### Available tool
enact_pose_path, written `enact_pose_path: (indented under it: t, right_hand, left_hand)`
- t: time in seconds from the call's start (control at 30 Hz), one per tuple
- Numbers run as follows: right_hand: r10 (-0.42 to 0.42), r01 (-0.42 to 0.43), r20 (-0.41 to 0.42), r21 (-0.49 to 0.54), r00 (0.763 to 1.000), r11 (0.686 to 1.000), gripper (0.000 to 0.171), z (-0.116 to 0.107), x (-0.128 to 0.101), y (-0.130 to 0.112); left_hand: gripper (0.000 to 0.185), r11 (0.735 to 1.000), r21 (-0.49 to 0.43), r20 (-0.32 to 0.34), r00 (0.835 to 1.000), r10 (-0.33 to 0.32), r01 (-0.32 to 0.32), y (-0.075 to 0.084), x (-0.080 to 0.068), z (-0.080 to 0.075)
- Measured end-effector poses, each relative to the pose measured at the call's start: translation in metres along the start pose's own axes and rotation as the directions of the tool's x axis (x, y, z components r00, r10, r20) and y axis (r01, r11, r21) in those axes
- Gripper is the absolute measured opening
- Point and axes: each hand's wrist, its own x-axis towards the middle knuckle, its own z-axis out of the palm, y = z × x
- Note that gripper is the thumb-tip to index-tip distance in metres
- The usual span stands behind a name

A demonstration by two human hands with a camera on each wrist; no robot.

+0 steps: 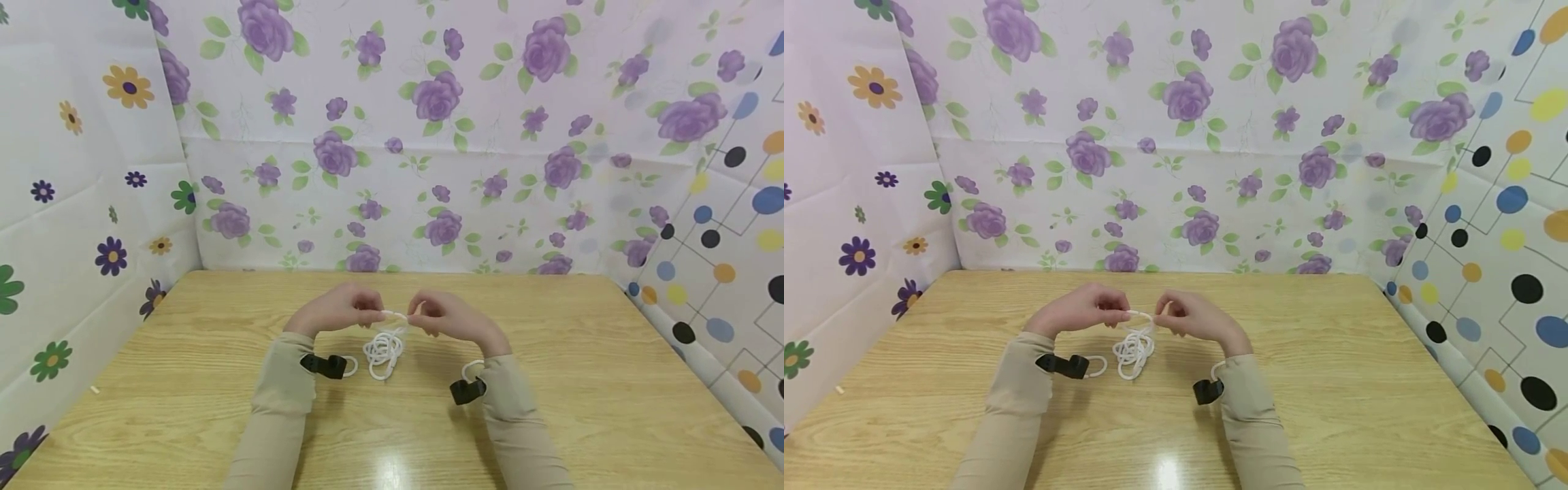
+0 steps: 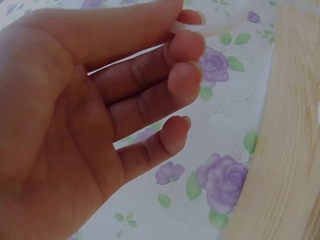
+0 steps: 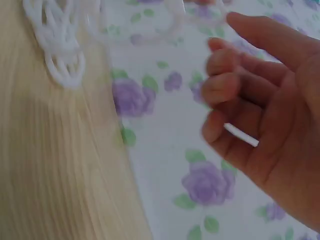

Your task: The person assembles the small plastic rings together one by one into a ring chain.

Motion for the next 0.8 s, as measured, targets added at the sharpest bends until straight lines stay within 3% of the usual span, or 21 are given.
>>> enact_pose_path:
  t: [0.13, 0.23, 0.4, 0.53, 0.6, 0.7, 0.8]
  right_hand:
    - [0.137, -0.134, 0.046, -0.068, 0.989, 0.989, 0.018, -0.016, -0.017, 0.024]
    - [0.243, -0.235, 0.083, -0.101, 0.966, 0.967, 0.019, -0.025, -0.031, 0.04]
    - [0.414, -0.397, 0.187, -0.121, 0.891, 0.91, 0.02, -0.032, -0.047, 0.051]
    - [0.507, -0.492, 0.249, -0.122, 0.825, 0.862, 0.018, -0.032, -0.054, 0.051]
    - [0.535, -0.522, 0.262, -0.121, 0.803, 0.844, 0.017, -0.031, -0.055, 0.05]
    - [0.545, -0.525, 0.25, -0.149, 0.8, 0.838, 0.013, -0.029, -0.055, 0.049]
    - [0.533, -0.498, 0.228, -0.195, 0.815, 0.845, 0.007, -0.029, -0.053, 0.049]
  left_hand:
    - [0.015, 1.0, -0.001, -0.017, 1.0, -0.007, 0.007, -0.001, -0.001, -0.001]
    - [0.015, 1.0, -0.005, -0.019, 1.0, -0.016, 0.016, -0.001, -0.001, -0.001]
    - [0.015, 1.0, -0.001, -0.018, 0.999, -0.031, 0.031, 0.001, -0.002, -0.002]
    - [0.015, 0.999, 0.007, -0.019, 0.999, -0.034, 0.034, 0.0, -0.002, -0.002]
    - [0.014, 0.999, 0.009, -0.021, 0.999, -0.033, 0.033, 0.0, -0.002, -0.002]
    - [0.014, 1.0, 0.013, -0.023, 0.999, -0.027, 0.028, 0.0, -0.002, -0.002]
    - [0.014, 1.0, 0.013, -0.025, 0.999, -0.022, 0.023, 0.0, -0.002, -0.002]
